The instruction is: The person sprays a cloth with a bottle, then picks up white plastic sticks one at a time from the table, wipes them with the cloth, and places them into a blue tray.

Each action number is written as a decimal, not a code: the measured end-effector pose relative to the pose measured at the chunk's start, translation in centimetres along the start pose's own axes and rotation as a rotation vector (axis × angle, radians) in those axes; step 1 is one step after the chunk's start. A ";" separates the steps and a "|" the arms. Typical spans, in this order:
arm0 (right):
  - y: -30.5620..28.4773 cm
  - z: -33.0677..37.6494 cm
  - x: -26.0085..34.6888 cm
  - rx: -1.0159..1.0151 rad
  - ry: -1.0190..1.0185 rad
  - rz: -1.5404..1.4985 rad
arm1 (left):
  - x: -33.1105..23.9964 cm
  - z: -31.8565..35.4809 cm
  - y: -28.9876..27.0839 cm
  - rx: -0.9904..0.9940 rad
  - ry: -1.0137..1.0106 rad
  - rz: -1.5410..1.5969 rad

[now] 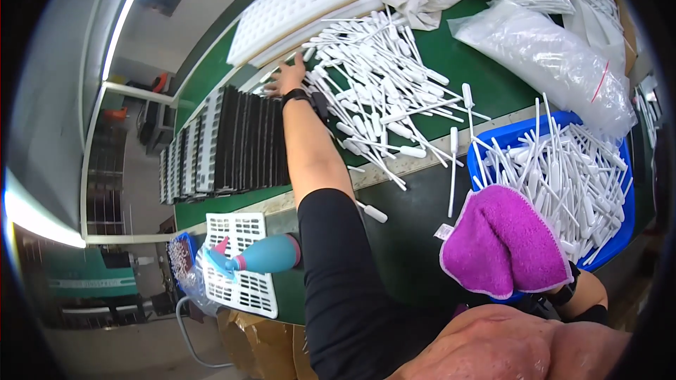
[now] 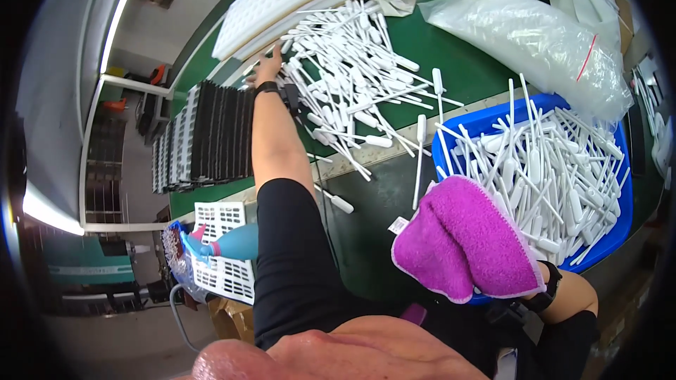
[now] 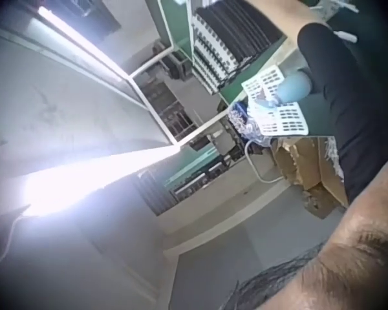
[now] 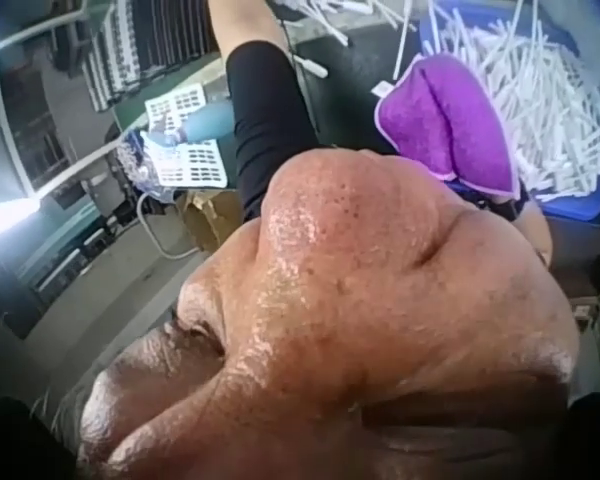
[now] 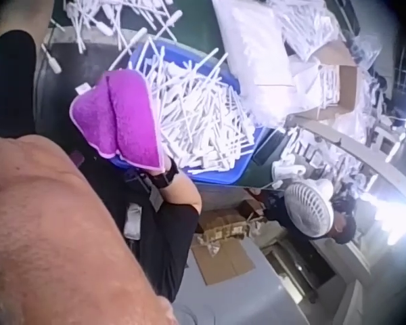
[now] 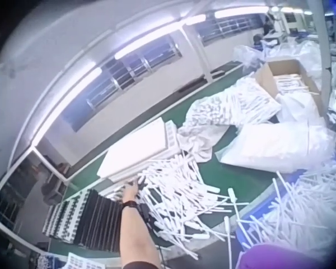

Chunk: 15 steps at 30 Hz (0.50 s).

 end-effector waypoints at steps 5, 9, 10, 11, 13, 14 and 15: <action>0.2 0.0 -2.3 -0.024 0.071 -0.031 | -1.5 1.5 1.7 0.326 -0.090 0.001; 1.0 0.7 -1.9 0.020 0.078 -0.001 | -3.7 3.3 1.2 0.442 0.071 0.090; 1.2 1.0 -1.7 0.026 0.075 0.006 | -4.5 4.1 0.5 0.424 0.142 0.051; 1.3 1.3 -1.5 0.032 0.070 0.013 | -5.3 4.9 -0.2 0.403 0.213 0.012; 1.4 1.5 -1.4 0.039 0.065 0.026 | -6.8 7.3 -2.2 0.443 0.283 0.007; 1.6 1.5 -1.4 0.049 0.065 0.032 | -7.4 8.5 -3.5 0.486 0.344 -0.005; 1.6 1.6 -1.4 0.058 0.063 0.036 | -8.3 9.3 -4.7 0.529 0.408 -0.019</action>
Point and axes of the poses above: each hand's wrist, its own z-axis away from the middle knuckle, its own y-axis out of the palm, x = y × z, the point moved 9 cm from there along -z, towards the middle knuckle, and after that the axes turned 1 degree about z, right-handed, at the moved point
